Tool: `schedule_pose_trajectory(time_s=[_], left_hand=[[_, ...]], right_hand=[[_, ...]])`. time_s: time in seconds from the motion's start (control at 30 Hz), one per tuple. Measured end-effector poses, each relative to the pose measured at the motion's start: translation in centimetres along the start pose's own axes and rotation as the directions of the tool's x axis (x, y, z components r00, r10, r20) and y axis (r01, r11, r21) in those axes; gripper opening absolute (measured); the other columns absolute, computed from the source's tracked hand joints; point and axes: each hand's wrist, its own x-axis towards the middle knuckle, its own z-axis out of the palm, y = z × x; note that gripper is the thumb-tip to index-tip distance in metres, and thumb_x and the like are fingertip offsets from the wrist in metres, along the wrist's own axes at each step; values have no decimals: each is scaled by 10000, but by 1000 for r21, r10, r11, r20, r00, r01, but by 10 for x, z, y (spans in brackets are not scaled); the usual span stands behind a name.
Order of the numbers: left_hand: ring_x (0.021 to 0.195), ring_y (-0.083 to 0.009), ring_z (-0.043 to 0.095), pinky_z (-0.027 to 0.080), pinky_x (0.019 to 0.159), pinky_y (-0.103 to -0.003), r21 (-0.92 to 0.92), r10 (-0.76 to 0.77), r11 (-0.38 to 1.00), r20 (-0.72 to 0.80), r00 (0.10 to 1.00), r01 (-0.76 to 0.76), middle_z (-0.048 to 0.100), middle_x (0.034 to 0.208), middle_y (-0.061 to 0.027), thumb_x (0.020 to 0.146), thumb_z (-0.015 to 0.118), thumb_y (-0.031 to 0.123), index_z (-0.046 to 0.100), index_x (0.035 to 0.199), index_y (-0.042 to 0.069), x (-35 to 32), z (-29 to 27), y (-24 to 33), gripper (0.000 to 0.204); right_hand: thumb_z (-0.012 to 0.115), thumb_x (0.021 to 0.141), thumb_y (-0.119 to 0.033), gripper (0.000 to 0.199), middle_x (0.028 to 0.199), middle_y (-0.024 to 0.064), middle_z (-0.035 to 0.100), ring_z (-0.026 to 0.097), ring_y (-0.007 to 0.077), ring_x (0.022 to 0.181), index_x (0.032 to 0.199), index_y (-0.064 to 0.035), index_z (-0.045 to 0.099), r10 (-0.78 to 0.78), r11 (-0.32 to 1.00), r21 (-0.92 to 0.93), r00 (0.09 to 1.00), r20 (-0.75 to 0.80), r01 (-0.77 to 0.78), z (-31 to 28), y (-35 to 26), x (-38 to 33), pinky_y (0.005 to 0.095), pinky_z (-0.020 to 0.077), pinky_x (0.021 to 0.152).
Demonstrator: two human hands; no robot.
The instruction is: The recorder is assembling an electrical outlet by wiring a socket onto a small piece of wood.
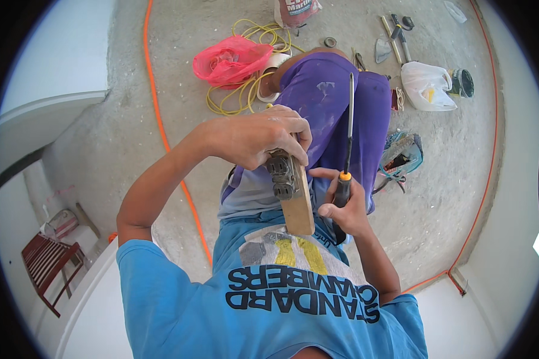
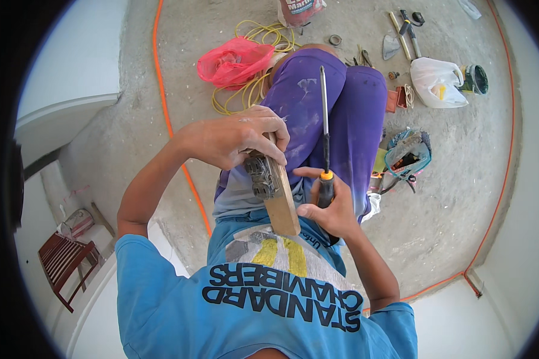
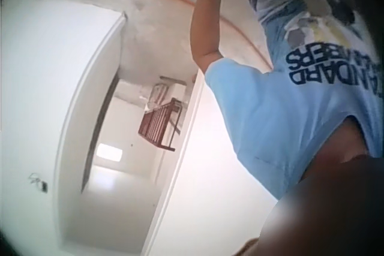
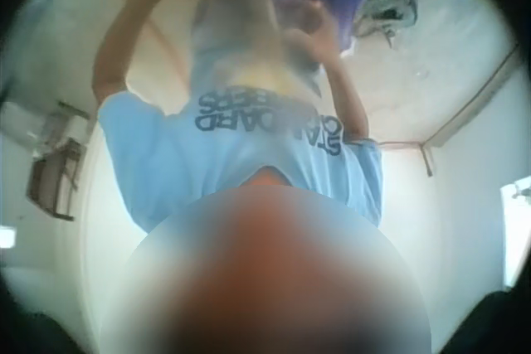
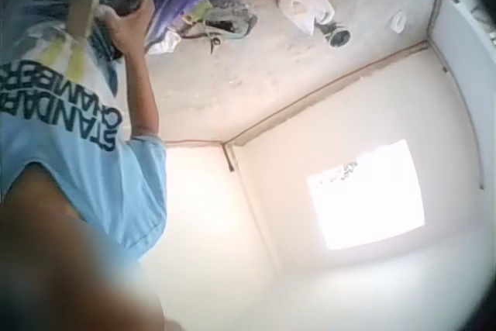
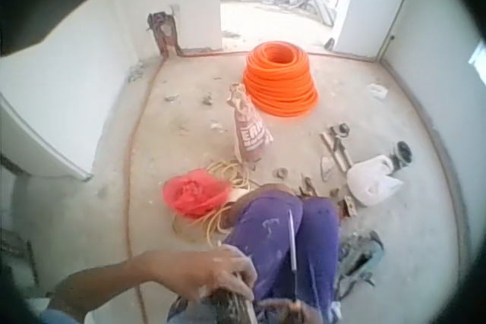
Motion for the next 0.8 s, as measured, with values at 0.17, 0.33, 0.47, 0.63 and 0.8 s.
schedule_pose_trajectory(time_s=[0.17, 0.33, 0.47, 0.63, 0.8], left_hand=[[1200, -291, 547, 458, 1032, -432, 115, -81, 985, -341, 936, 127, 596, 1178, -80, 634, 740, -130, 713, 1207, 93, -13, 5, 10, 617], [957, -171, 678, 552, 845, -283, -731, -697, 678, -674, 247, -82, 670, 1051, -121, 866, 692, -14, 588, 1011, 3, -92, 114, 36, 179], [981, -168, 691, 558, 875, -285, -887, -852, 454, -460, 250, -81, 696, 1091, -136, 965, 628, 96, 546, 1090, 16, -66, 159, 60, 170], [1150, -280, 669, 506, 1059, -451, -760, -810, 155, -464, 358, -632, 680, 1215, -181, 985, 626, 386, 502, 1239, 27, -86, 172, 63, 457], [1440, -375, 445, 276, 1246, -552, -822, -655, -76, -385, 650, -564, 590, 1358, -196, 839, 670, 684, 508, 1271, 75, -37, 145, 69, 764]], right_hand=[[913, 746, -269, 443, 750, 4, 622, 504, 79, 634, 932, -33, 586, 27, 999, -33, 986, -162, -33, 54, 15, 2, 268, 416, 587], [892, 775, -243, 417, 801, 28, 688, 534, 75, 636, 950, -45, 569, -36, 996, -84, 997, -72, 30, 51, -1, 4, 261, 437, 588], [889, 779, -239, 438, 816, 33, 702, 533, 62, 637, 960, -44, 542, -85, 995, 47, 996, -1, 85, 59, -10, 7, 251, 438, 580], [878, 787, -229, 441, 834, 50, 715, 537, 61, 641, 958, -34, 521, -74, 997, -9, 997, 24, 74, 62, -24, 8, 254, 451, 588], [872, 804, -241, 446, 818, 61, 708, 592, 88, 657, 1015, -14, 550, -97, 995, 16, 991, 87, 96, 77, -33, 4, 264, 470, 608]])
